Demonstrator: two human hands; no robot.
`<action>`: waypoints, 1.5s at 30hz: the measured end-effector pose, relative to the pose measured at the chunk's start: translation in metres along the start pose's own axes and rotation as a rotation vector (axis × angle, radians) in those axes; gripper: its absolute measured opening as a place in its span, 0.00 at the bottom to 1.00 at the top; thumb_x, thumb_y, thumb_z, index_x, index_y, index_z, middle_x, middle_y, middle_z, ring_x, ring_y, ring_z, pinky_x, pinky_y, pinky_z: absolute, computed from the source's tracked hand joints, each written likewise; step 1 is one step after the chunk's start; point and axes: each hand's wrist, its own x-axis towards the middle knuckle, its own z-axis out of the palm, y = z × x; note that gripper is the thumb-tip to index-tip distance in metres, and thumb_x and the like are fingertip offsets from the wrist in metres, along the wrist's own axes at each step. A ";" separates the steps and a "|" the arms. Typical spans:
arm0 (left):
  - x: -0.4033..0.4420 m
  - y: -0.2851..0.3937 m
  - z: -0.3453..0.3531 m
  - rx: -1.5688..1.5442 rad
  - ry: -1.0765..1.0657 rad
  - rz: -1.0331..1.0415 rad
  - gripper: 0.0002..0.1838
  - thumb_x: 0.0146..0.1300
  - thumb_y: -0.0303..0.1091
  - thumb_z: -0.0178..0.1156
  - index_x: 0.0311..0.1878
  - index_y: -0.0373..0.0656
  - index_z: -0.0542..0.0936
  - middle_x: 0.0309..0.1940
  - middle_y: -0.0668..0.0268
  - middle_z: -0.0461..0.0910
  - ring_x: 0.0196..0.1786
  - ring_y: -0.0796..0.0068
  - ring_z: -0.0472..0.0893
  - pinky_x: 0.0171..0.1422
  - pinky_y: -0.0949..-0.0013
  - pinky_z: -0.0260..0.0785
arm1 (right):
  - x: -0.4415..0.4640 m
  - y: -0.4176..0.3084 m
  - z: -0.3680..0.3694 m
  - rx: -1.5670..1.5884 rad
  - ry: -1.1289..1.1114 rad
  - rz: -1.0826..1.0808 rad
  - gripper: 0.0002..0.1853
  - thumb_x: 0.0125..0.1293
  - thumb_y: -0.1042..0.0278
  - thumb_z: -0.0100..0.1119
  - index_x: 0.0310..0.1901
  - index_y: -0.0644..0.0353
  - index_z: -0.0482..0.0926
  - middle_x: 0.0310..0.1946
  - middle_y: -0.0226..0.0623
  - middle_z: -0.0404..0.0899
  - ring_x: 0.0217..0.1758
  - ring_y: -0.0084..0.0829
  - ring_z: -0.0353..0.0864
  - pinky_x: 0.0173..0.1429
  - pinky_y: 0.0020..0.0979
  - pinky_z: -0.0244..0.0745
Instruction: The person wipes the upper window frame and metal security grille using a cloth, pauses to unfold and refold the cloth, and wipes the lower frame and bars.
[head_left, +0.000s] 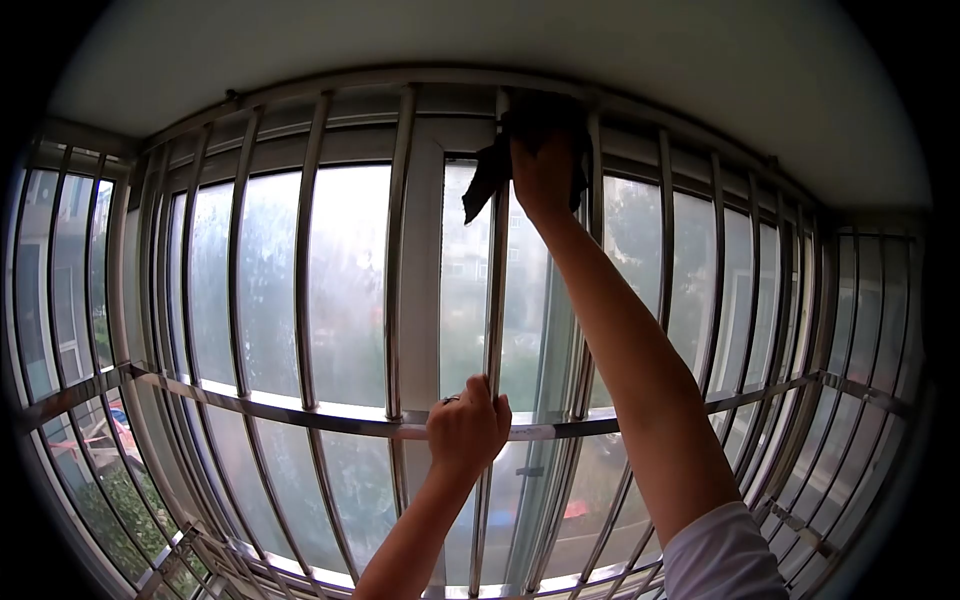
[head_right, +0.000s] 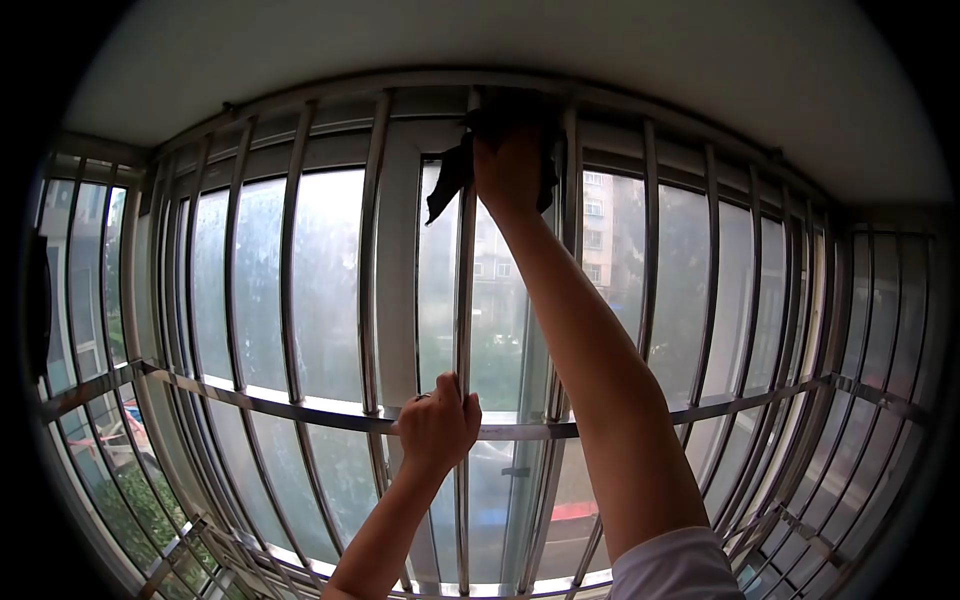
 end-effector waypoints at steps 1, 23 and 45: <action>0.000 0.001 0.000 0.003 0.014 0.005 0.13 0.59 0.39 0.60 0.36 0.42 0.68 0.16 0.65 0.76 0.19 0.65 0.79 0.26 0.64 0.69 | 0.006 0.007 -0.001 0.110 0.039 0.126 0.22 0.60 0.57 0.59 0.47 0.68 0.75 0.45 0.60 0.75 0.51 0.56 0.75 0.57 0.47 0.70; 0.001 -0.002 0.001 -0.017 0.087 0.046 0.12 0.56 0.36 0.59 0.37 0.40 0.69 0.12 0.66 0.73 0.14 0.67 0.75 0.25 0.65 0.68 | 0.045 -0.048 -0.014 -0.459 -0.346 0.097 0.22 0.60 0.51 0.54 0.33 0.66 0.82 0.37 0.56 0.81 0.38 0.54 0.82 0.46 0.48 0.77; 0.000 0.001 -0.001 0.032 -0.002 0.022 0.13 0.60 0.36 0.56 0.41 0.37 0.69 0.12 0.63 0.73 0.17 0.58 0.78 0.30 0.59 0.71 | 0.015 0.018 0.002 -0.017 -0.071 -0.155 0.24 0.58 0.60 0.59 0.50 0.70 0.71 0.46 0.58 0.73 0.51 0.57 0.73 0.56 0.46 0.71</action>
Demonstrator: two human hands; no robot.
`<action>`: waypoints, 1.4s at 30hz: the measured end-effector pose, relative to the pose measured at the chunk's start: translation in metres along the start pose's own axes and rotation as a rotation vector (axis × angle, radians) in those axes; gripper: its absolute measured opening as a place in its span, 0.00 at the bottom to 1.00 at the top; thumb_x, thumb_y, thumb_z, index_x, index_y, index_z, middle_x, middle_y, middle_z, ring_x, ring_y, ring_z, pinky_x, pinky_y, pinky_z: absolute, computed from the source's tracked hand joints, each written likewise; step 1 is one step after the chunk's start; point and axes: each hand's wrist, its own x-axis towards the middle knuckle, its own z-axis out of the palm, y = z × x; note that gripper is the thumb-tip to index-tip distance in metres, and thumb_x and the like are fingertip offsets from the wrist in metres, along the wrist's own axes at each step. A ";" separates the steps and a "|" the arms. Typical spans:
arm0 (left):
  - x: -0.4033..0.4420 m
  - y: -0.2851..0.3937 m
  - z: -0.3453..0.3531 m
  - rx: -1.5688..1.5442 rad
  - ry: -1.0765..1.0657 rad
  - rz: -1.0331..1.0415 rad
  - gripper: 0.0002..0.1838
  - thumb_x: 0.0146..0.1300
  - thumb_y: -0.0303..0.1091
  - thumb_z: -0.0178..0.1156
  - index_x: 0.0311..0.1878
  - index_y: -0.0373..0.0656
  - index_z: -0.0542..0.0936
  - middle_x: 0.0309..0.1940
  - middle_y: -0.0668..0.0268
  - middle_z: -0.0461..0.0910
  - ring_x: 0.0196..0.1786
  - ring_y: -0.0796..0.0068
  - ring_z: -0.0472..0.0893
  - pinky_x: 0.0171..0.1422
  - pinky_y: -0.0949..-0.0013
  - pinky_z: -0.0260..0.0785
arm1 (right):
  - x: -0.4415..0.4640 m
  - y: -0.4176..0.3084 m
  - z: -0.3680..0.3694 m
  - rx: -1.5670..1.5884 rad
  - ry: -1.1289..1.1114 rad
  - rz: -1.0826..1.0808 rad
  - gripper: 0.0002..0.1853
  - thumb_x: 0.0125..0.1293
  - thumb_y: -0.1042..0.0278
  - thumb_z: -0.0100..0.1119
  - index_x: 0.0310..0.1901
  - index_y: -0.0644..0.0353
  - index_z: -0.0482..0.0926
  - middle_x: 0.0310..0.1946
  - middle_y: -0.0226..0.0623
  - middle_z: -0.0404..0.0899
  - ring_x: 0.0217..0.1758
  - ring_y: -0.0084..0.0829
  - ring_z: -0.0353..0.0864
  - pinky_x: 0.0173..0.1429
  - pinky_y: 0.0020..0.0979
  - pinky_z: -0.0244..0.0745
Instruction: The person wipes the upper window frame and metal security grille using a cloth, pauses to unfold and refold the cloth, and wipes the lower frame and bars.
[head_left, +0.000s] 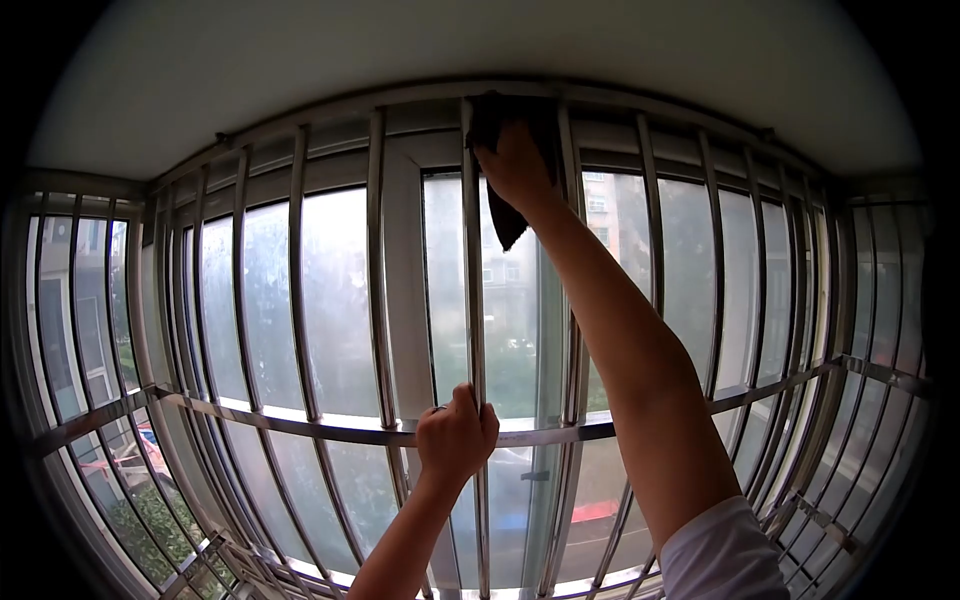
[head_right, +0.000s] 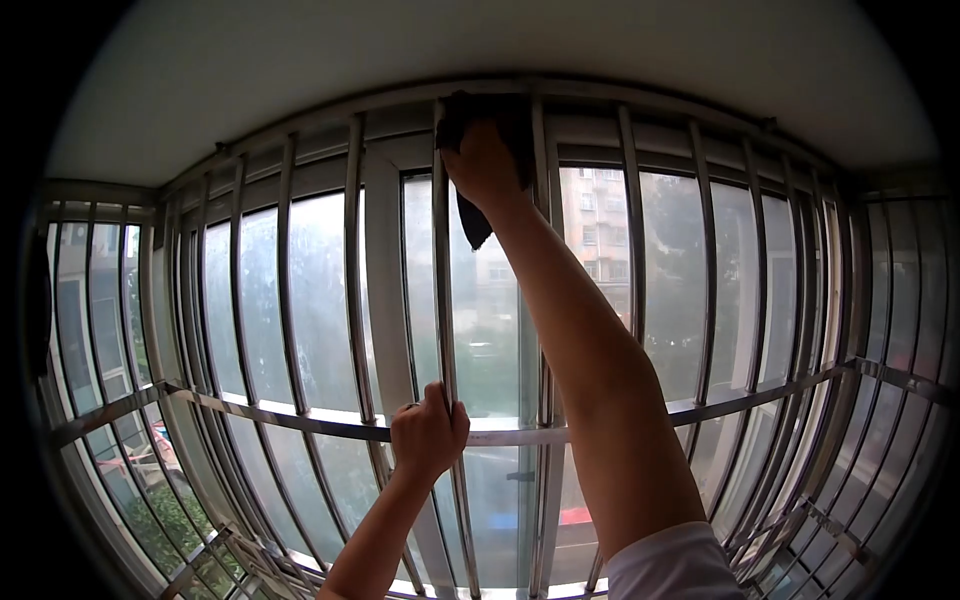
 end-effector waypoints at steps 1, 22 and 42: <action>0.000 -0.001 0.000 0.001 -0.012 -0.013 0.13 0.60 0.36 0.56 0.42 0.38 0.69 0.13 0.63 0.73 0.17 0.57 0.78 0.30 0.58 0.71 | -0.006 -0.012 -0.008 0.049 -0.090 0.013 0.23 0.59 0.61 0.59 0.50 0.68 0.69 0.48 0.57 0.71 0.52 0.57 0.72 0.57 0.47 0.70; 0.158 -0.022 -0.051 -0.729 0.145 -0.346 0.18 0.65 0.41 0.57 0.50 0.37 0.78 0.38 0.59 0.81 0.42 0.65 0.82 0.49 0.65 0.72 | -0.096 -0.067 -0.119 0.872 -0.812 0.295 0.33 0.48 0.59 0.73 0.54 0.67 0.75 0.46 0.51 0.78 0.50 0.43 0.80 0.58 0.38 0.75; 0.310 0.072 -0.024 -0.721 0.961 -0.178 0.17 0.55 0.23 0.66 0.47 0.33 0.74 0.44 0.53 0.78 0.46 0.62 0.79 0.53 0.62 0.72 | -0.144 -0.019 -0.106 0.187 -0.081 0.478 0.34 0.58 0.73 0.57 0.67 0.58 0.59 0.52 0.52 0.78 0.41 0.46 0.84 0.50 0.43 0.77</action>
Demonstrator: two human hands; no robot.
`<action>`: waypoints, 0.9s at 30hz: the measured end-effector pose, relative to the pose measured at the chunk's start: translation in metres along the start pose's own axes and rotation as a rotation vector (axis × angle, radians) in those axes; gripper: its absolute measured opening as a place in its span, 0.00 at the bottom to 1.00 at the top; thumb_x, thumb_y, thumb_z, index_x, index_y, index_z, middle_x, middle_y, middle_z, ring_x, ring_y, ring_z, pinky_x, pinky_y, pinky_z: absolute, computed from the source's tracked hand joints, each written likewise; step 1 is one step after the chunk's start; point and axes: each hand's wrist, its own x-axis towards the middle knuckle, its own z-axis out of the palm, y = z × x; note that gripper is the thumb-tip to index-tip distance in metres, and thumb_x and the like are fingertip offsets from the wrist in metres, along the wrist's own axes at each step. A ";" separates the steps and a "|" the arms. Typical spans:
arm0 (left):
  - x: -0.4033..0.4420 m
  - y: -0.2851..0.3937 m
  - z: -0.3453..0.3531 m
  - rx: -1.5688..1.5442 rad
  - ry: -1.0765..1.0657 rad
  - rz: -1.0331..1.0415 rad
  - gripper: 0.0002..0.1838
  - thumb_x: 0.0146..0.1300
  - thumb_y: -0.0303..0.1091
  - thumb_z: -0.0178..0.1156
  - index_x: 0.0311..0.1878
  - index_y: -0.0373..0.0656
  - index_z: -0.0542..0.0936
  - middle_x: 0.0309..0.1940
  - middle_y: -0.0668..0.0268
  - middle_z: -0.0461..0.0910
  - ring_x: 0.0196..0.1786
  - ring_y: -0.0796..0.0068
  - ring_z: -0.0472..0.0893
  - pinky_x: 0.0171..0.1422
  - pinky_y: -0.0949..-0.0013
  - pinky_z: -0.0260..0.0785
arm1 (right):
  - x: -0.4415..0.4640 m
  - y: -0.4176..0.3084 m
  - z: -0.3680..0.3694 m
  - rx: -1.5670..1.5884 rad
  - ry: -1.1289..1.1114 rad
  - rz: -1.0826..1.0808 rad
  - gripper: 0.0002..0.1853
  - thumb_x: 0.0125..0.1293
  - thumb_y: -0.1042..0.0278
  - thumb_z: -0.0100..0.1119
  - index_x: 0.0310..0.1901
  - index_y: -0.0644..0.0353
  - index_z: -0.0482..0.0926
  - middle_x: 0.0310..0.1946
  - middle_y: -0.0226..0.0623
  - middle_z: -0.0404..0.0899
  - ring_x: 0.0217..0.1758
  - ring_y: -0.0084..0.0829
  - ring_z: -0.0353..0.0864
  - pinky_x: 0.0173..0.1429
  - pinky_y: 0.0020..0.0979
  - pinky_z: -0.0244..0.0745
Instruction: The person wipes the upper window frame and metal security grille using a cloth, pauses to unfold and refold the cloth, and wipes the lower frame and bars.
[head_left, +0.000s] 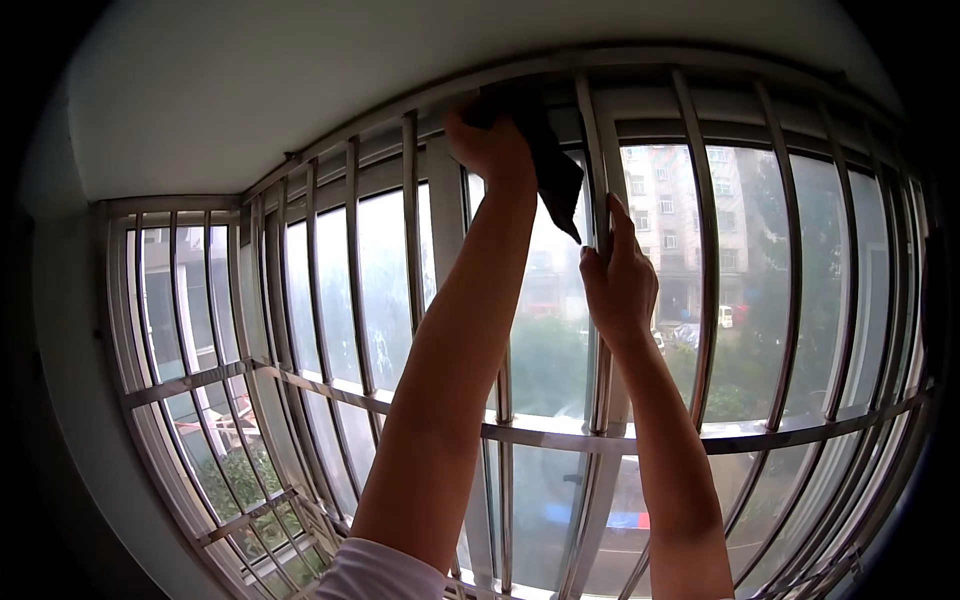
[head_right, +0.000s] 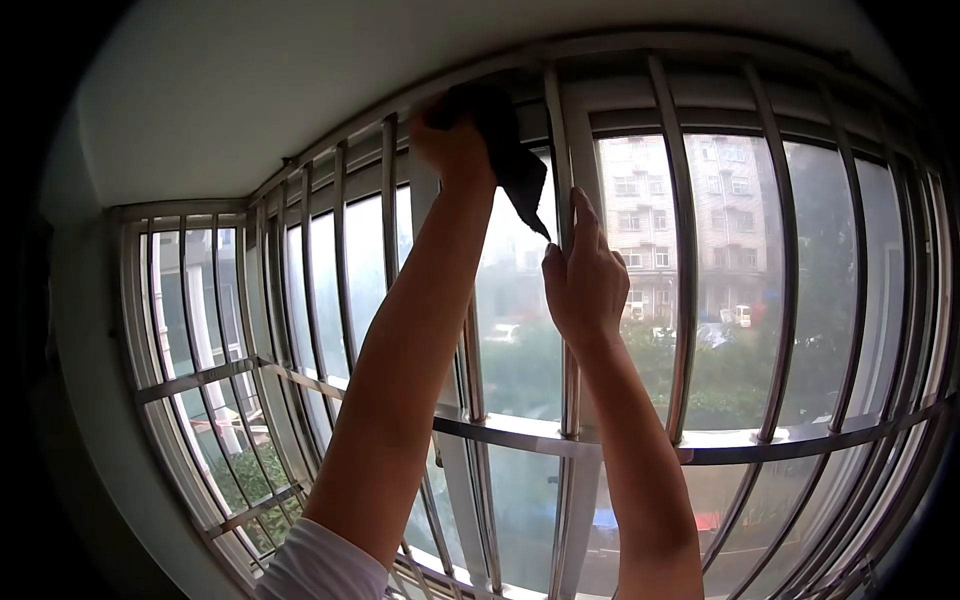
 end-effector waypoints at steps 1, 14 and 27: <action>0.017 -0.003 -0.011 0.039 0.033 0.082 0.16 0.55 0.22 0.66 0.46 0.33 0.74 0.43 0.54 0.79 0.45 0.62 0.80 0.52 0.62 0.73 | -0.001 0.000 0.000 -0.005 0.004 0.007 0.34 0.58 0.73 0.57 0.67 0.58 0.58 0.52 0.51 0.78 0.42 0.46 0.84 0.51 0.44 0.76; 0.065 -0.057 -0.002 0.696 -0.049 0.564 0.32 0.64 0.44 0.59 0.63 0.34 0.59 0.64 0.43 0.50 0.68 0.39 0.50 0.63 0.47 0.66 | -0.002 0.003 0.001 0.058 0.016 0.007 0.36 0.57 0.73 0.57 0.69 0.55 0.58 0.46 0.50 0.81 0.40 0.44 0.84 0.49 0.43 0.76; 0.149 -0.057 -0.092 0.920 -0.161 0.519 0.13 0.61 0.36 0.54 0.48 0.46 0.80 0.48 0.52 0.76 0.52 0.48 0.77 0.55 0.50 0.71 | -0.005 0.006 0.005 0.106 0.071 -0.003 0.36 0.55 0.75 0.54 0.69 0.54 0.61 0.27 0.36 0.76 0.28 0.30 0.78 0.39 0.36 0.73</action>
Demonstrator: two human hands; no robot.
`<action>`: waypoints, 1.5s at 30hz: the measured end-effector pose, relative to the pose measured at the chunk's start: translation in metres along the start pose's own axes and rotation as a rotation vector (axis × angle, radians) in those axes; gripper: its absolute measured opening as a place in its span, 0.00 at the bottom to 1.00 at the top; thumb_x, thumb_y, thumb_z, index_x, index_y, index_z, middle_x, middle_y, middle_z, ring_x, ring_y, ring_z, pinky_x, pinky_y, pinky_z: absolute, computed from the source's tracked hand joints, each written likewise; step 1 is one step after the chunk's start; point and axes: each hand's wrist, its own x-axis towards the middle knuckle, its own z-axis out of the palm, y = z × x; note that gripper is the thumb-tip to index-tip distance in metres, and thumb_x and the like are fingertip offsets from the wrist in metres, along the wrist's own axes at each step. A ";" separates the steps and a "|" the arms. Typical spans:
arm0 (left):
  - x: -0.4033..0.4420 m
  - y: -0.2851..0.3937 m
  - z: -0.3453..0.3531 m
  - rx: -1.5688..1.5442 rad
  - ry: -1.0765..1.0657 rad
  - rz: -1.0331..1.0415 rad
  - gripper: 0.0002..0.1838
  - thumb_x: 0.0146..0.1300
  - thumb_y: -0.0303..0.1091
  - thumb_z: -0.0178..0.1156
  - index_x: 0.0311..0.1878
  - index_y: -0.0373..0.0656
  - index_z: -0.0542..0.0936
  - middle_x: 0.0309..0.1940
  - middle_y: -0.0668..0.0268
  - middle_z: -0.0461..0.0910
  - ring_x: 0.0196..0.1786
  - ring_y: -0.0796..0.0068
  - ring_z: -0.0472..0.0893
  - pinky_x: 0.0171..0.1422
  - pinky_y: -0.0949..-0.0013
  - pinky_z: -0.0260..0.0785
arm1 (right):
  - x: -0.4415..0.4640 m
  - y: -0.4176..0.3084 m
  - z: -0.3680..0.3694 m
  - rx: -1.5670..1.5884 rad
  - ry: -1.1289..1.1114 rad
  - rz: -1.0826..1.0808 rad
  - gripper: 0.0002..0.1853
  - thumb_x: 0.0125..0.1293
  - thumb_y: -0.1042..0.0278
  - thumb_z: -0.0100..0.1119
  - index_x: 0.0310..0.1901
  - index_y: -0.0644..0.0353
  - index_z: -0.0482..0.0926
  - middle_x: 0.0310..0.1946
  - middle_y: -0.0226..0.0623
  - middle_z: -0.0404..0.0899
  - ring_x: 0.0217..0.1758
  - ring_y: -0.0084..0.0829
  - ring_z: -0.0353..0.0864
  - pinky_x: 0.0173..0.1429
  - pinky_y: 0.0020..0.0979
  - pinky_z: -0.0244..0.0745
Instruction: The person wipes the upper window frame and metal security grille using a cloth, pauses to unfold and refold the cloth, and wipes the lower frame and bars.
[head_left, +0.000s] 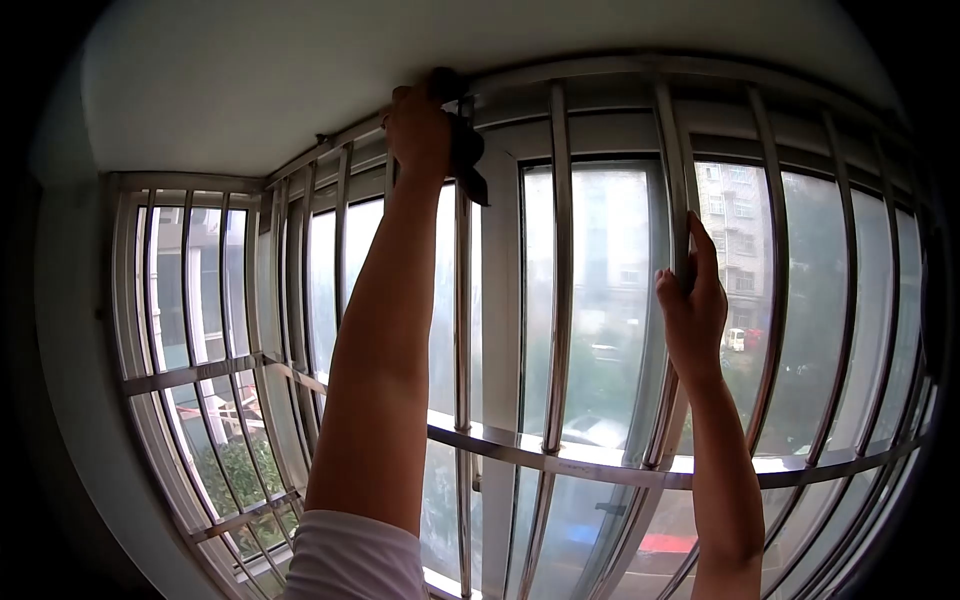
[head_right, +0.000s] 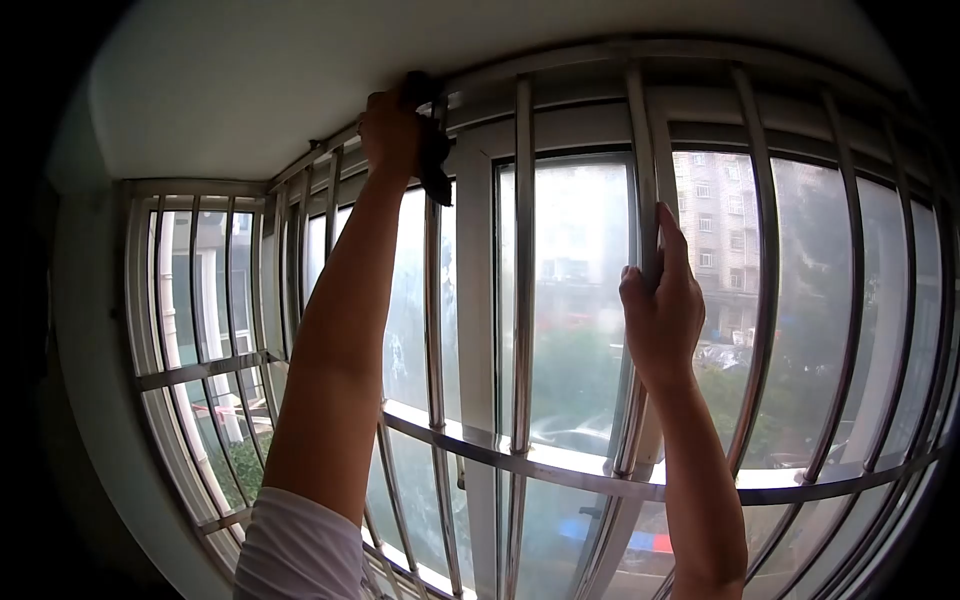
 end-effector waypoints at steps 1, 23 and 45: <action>0.005 -0.013 -0.004 -0.006 0.009 -0.012 0.13 0.62 0.37 0.54 0.46 0.46 0.81 0.46 0.51 0.78 0.51 0.49 0.78 0.54 0.49 0.71 | -0.001 0.000 0.000 -0.020 -0.012 0.013 0.36 0.55 0.75 0.53 0.69 0.54 0.60 0.35 0.39 0.77 0.31 0.33 0.80 0.42 0.36 0.74; -0.062 0.072 0.018 -0.470 0.056 -0.405 0.15 0.63 0.38 0.55 0.42 0.35 0.82 0.36 0.50 0.84 0.38 0.52 0.84 0.44 0.57 0.75 | 0.000 -0.003 0.000 -0.072 -0.026 0.030 0.36 0.55 0.72 0.52 0.69 0.50 0.59 0.32 0.42 0.81 0.30 0.36 0.83 0.42 0.40 0.77; -0.029 0.092 0.002 0.013 -0.113 0.218 0.15 0.61 0.46 0.57 0.35 0.44 0.82 0.34 0.54 0.81 0.39 0.51 0.82 0.42 0.51 0.75 | 0.001 -0.003 -0.002 -0.066 -0.006 0.003 0.37 0.54 0.74 0.55 0.69 0.53 0.59 0.44 0.47 0.82 0.38 0.40 0.85 0.50 0.41 0.76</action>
